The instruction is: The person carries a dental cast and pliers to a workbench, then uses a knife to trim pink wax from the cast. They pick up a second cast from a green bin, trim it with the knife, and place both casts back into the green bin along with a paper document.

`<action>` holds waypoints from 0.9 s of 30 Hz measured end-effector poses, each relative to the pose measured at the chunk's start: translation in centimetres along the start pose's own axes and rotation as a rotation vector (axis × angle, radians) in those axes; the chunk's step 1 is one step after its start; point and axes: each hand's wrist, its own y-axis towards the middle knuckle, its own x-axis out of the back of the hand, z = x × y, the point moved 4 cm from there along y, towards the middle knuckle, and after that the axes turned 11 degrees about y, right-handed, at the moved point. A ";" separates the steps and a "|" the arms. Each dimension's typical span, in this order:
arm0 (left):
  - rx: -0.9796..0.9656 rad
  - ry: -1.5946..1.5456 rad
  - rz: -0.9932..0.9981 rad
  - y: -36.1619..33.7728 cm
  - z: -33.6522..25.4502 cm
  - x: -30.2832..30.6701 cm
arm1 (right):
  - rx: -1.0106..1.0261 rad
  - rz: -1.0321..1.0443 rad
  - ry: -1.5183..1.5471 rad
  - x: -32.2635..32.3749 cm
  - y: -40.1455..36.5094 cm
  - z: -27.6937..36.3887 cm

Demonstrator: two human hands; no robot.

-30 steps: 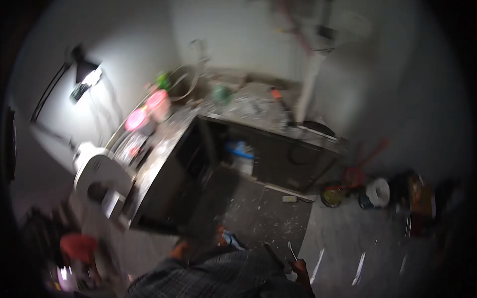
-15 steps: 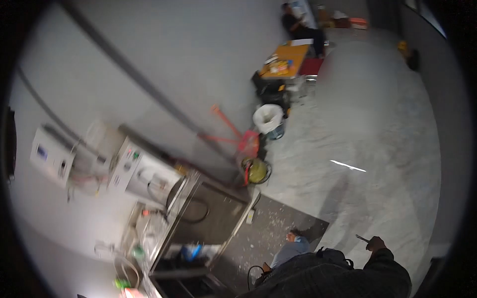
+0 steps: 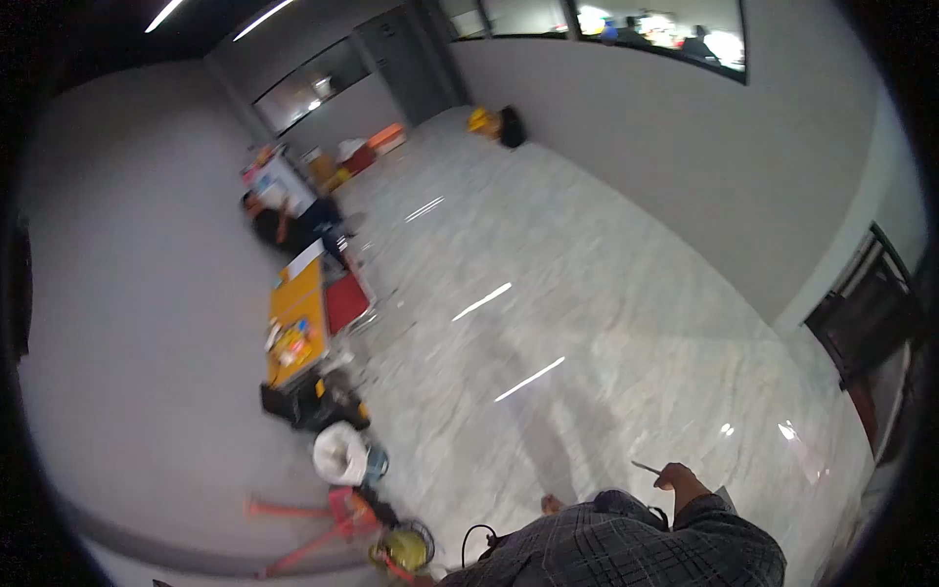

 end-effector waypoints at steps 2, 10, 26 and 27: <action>-0.221 0.422 -0.183 9.9 -0.7 7.3 | -0.004 -0.095 0.091 0.3 2.5 -0.4; -0.522 -0.644 -0.281 39.2 -39.1 36.1 | -0.208 -0.039 0.729 -11.5 17.3 -2.1; -0.373 0.003 0.190 59.6 -51.1 32.4 | 0.131 -0.381 0.395 46.4 30.8 31.7; -0.380 -0.009 0.178 61.9 -53.7 34.3 | 0.184 -0.497 0.438 50.2 33.1 33.3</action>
